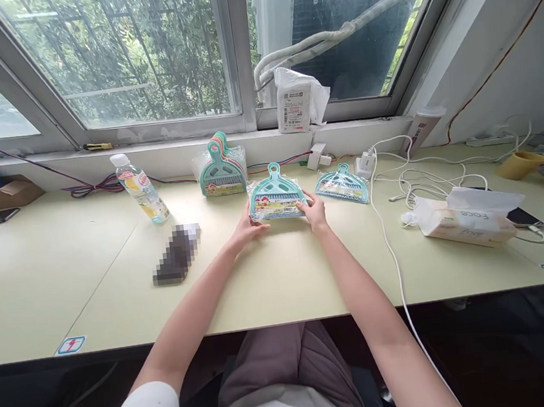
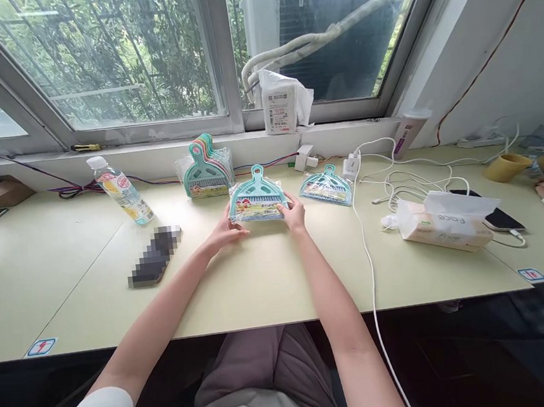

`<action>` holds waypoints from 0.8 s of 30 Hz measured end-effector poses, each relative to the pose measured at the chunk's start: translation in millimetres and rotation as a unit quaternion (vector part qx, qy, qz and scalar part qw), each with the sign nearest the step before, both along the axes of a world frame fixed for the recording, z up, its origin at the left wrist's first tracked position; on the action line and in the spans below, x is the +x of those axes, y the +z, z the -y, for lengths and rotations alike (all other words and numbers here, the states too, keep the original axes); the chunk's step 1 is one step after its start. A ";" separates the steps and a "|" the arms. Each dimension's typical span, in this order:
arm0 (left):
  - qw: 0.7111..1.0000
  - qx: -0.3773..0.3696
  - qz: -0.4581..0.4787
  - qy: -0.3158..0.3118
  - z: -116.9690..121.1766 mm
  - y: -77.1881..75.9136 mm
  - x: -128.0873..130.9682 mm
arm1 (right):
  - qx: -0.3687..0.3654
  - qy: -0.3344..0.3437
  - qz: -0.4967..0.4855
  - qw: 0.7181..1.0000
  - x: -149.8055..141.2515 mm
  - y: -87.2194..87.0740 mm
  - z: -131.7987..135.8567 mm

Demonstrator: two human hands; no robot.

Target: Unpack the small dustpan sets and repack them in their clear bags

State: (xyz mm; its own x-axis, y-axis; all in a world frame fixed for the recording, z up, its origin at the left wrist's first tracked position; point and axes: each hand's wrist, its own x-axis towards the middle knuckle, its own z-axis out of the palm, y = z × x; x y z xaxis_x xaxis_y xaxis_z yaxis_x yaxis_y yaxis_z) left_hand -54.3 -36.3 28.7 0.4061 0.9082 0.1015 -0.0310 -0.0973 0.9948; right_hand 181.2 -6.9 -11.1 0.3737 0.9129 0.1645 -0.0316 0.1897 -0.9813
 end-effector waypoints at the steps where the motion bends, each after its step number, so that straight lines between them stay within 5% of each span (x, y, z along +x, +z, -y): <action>1: 1.000 0.003 -0.007 0.022 -1.9 -2.1 0.8 | 0.003 0.007 -0.002 1.000 -0.9 0.3 0.4; 12: 0.982 -0.045 -0.038 0.177 -18.0 -14.6 -2.8 | 0.023 0.045 0.003 0.999 -10.0 5.3 5.7; 17: 0.997 -0.009 0.017 0.074 -7.7 -8.9 2.5 | 0.021 0.026 -0.002 0.999 -9.5 5.7 6.7; 24: 0.992 -0.038 0.035 0.113 -14.6 -16.1 1.5 | 0.019 0.037 -0.002 0.999 -14.8 6.9 8.2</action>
State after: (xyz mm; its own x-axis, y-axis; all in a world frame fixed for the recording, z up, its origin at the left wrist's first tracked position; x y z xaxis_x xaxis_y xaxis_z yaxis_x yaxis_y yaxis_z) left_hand -52.8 -21.8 12.7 0.1850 0.9815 0.0495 -0.0861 -0.0340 0.9957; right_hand 166.4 -15.1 -4.2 0.3060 0.9314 0.1973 -0.0517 0.2232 -0.9734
